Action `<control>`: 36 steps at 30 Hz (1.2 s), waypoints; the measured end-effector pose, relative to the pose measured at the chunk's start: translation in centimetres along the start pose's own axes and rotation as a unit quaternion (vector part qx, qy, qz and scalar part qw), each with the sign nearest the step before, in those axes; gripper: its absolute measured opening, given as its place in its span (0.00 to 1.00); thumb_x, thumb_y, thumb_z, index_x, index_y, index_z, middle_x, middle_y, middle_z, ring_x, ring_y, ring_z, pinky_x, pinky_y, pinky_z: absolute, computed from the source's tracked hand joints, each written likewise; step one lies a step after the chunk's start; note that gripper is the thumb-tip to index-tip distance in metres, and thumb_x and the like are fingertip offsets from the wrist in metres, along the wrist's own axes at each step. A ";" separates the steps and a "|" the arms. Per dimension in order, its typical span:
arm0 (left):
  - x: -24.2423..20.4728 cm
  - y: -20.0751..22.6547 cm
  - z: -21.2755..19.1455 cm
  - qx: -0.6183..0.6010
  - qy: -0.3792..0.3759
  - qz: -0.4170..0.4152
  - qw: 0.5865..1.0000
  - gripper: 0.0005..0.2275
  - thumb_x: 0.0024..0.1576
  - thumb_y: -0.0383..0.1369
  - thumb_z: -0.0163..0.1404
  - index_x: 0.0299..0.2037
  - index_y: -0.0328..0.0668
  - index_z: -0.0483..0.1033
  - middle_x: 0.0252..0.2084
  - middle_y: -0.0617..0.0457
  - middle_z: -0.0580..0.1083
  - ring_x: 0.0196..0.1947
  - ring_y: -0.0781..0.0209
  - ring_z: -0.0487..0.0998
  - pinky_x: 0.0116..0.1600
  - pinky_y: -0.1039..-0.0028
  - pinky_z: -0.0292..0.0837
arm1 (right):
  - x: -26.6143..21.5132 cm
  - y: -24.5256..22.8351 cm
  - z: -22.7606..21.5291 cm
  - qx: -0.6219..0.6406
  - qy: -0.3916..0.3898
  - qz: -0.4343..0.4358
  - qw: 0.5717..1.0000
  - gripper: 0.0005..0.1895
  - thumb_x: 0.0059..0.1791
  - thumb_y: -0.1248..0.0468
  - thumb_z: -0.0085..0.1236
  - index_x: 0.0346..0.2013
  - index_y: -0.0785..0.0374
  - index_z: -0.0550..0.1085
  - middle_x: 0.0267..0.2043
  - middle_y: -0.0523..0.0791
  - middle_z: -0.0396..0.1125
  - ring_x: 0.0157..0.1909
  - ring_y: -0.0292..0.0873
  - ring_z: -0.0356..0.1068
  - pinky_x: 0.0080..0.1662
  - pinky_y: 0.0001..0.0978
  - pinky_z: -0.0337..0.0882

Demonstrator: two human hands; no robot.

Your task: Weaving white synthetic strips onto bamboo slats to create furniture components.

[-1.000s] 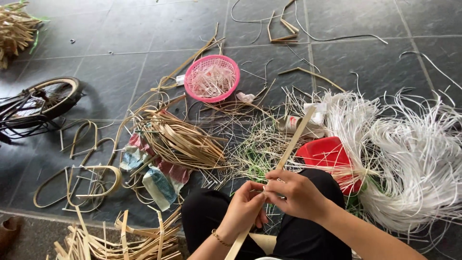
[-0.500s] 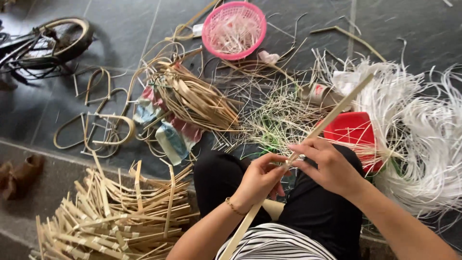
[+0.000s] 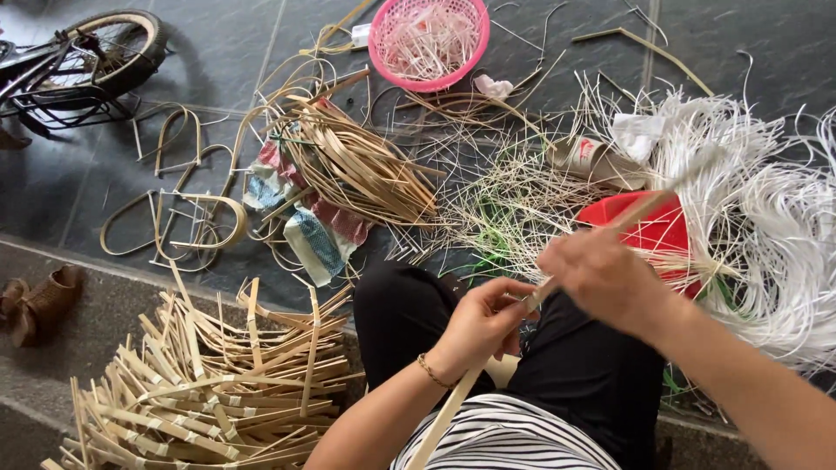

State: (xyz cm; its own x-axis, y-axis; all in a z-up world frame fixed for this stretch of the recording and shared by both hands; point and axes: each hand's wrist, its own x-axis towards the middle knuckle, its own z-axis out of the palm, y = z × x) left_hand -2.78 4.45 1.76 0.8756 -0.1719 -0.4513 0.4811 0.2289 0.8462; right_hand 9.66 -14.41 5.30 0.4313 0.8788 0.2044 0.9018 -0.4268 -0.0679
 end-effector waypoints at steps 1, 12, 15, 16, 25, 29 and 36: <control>0.2 -0.2 -0.1 0.000 0.000 -0.001 1.000 0.11 0.65 0.29 0.48 0.56 0.38 0.74 0.38 0.49 0.79 0.17 0.73 0.74 0.19 0.82 0.67 | -0.1 -0.1 -0.4 0.001 -0.001 0.000 1.000 0.05 0.47 0.63 0.58 0.36 0.61 0.76 0.36 0.45 0.72 0.40 0.46 0.74 0.41 0.41 0.72; 0.8 0.0 -0.6 -0.055 0.009 0.005 0.998 0.10 0.66 0.30 0.48 0.56 0.41 0.74 0.37 0.50 0.77 0.15 0.74 0.71 0.16 0.82 0.63 | -3.5 -1.7 1.3 0.457 0.045 0.287 0.841 0.11 0.53 0.65 0.54 0.48 0.61 0.77 0.37 0.43 0.75 0.35 0.32 0.74 0.37 0.22 0.73; 0.5 0.2 -0.4 -0.056 0.006 0.003 0.998 0.10 0.66 0.31 0.48 0.55 0.41 0.74 0.37 0.50 0.77 0.14 0.74 0.71 0.16 0.82 0.62 | -4.3 -1.8 2.6 0.594 -0.027 0.338 0.729 0.15 0.53 0.68 0.53 0.53 0.63 0.79 0.37 0.44 0.76 0.35 0.31 0.72 0.37 0.23 0.72; 0.6 0.3 -0.3 -0.056 0.006 0.003 0.998 0.10 0.66 0.31 0.48 0.55 0.41 0.74 0.37 0.50 0.77 0.14 0.74 0.71 0.16 0.82 0.62 | -4.2 -1.9 2.8 0.594 -0.027 0.337 0.730 0.15 0.53 0.68 0.53 0.53 0.63 0.79 0.37 0.44 0.76 0.35 0.31 0.72 0.37 0.23 0.72; 0.3 0.8 -0.1 -0.024 0.019 0.001 1.000 0.10 0.66 0.30 0.46 0.56 0.43 0.73 0.39 0.50 0.77 0.16 0.73 0.73 0.17 0.82 0.65 | -2.2 -3.7 1.7 0.464 0.081 0.216 0.855 0.10 0.47 0.69 0.62 0.43 0.64 0.79 0.41 0.43 0.76 0.41 0.36 0.76 0.43 0.26 0.75; 0.5 0.6 -0.1 -0.033 0.016 -0.002 0.999 0.10 0.66 0.30 0.46 0.55 0.42 0.73 0.40 0.49 0.77 0.16 0.74 0.72 0.17 0.82 0.65 | -2.3 -4.0 2.1 0.373 0.114 0.212 0.896 0.10 0.46 0.68 0.65 0.42 0.63 0.78 0.39 0.44 0.75 0.40 0.39 0.76 0.42 0.29 0.75; 0.6 0.7 0.0 -0.045 0.011 -0.003 0.999 0.10 0.65 0.29 0.45 0.56 0.41 0.73 0.39 0.48 0.77 0.15 0.73 0.72 0.16 0.82 0.64 | -2.7 -4.2 2.6 0.342 0.147 0.186 0.909 0.10 0.45 0.69 0.66 0.40 0.62 0.78 0.40 0.44 0.75 0.41 0.40 0.75 0.43 0.31 0.74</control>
State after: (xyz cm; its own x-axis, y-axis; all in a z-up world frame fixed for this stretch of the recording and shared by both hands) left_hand -1.94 4.49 2.07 0.8728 -0.1531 -0.4634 0.4876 0.3132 0.8150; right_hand 4.82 -14.47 2.51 0.7749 0.5631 0.2873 0.5437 -0.3619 -0.7572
